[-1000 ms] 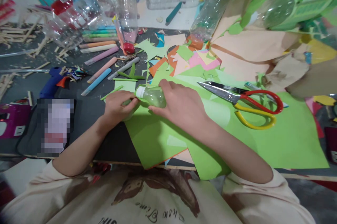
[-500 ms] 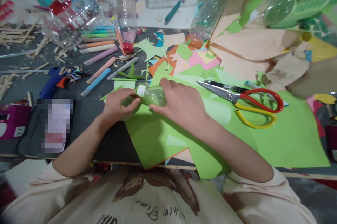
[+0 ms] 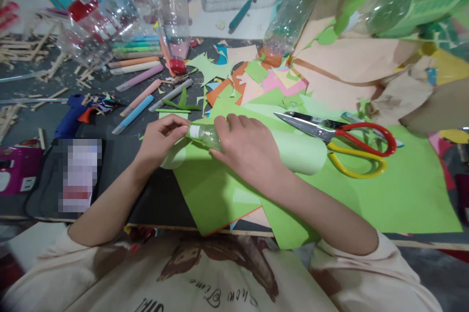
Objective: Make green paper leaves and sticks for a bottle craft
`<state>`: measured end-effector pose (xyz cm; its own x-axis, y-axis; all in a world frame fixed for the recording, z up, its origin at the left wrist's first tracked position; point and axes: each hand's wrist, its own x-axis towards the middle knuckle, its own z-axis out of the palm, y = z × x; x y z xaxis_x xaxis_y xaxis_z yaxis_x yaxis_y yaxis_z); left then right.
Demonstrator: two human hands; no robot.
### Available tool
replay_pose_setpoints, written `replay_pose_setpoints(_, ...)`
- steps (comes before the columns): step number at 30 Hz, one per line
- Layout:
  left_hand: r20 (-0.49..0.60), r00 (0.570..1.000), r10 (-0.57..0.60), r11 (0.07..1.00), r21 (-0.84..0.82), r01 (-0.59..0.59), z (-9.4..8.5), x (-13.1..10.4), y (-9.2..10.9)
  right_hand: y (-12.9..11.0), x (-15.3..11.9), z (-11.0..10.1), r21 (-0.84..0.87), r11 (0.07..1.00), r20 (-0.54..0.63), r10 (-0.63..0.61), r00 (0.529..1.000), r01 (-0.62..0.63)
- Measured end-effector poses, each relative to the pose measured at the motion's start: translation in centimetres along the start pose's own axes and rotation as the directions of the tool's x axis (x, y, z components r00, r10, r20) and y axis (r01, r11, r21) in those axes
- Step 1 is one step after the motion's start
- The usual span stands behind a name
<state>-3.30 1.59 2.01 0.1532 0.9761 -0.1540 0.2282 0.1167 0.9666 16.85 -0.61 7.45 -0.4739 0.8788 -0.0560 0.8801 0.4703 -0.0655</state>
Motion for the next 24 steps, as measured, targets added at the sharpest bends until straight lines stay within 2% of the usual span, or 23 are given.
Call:
replay_pose_setpoints(9, -0.008, 0.997, -0.077, 0.995, -0.059, 0.076, -0.05, 0.09, 0.07, -0.07, -0.08, 0.26, -0.004, 1.0, -0.039, -0.024, 0.999, 0.024)
replay_pose_setpoints(24, -0.004, 0.993, -0.115, 0.986, -0.121, 0.114, 0.01, 0.35, -0.12, -0.16, 0.54, 0.79, 0.027, 1.0, 0.025, -0.014, 1.0, 0.014)
